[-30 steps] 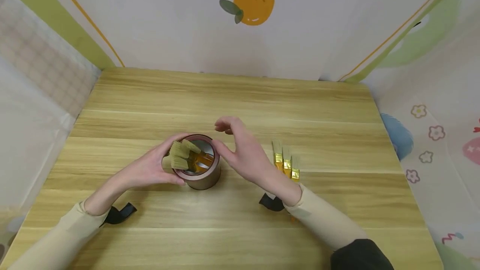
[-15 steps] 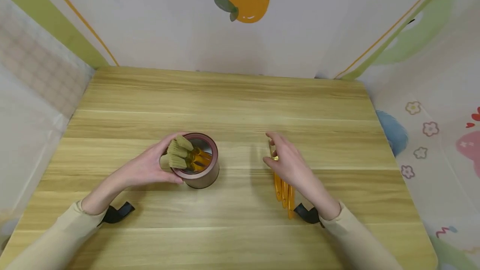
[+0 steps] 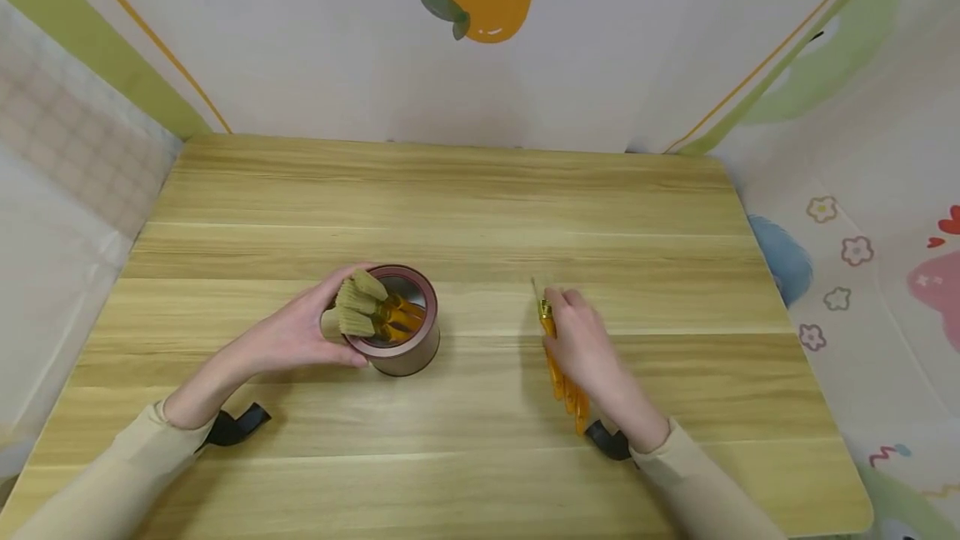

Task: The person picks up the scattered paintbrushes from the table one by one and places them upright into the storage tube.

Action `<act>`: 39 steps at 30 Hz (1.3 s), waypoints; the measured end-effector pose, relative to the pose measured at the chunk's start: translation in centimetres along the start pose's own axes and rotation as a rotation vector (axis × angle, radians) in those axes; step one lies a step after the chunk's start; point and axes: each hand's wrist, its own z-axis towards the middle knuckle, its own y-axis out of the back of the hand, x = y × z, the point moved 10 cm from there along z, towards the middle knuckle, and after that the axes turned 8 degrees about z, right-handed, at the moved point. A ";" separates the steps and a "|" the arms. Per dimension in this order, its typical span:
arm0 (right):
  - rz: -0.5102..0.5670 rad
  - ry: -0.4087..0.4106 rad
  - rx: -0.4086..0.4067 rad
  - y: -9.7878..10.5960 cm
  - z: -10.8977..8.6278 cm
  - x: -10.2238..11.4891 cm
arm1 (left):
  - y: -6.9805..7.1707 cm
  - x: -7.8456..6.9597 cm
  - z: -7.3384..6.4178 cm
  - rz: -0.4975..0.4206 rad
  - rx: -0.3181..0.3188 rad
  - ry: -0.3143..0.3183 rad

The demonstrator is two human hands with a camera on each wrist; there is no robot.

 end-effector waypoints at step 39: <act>0.841 0.575 -0.256 11.0 -0.5 14.3 | -1.6 -1.8 2.0 -0.035 0.048 -0.071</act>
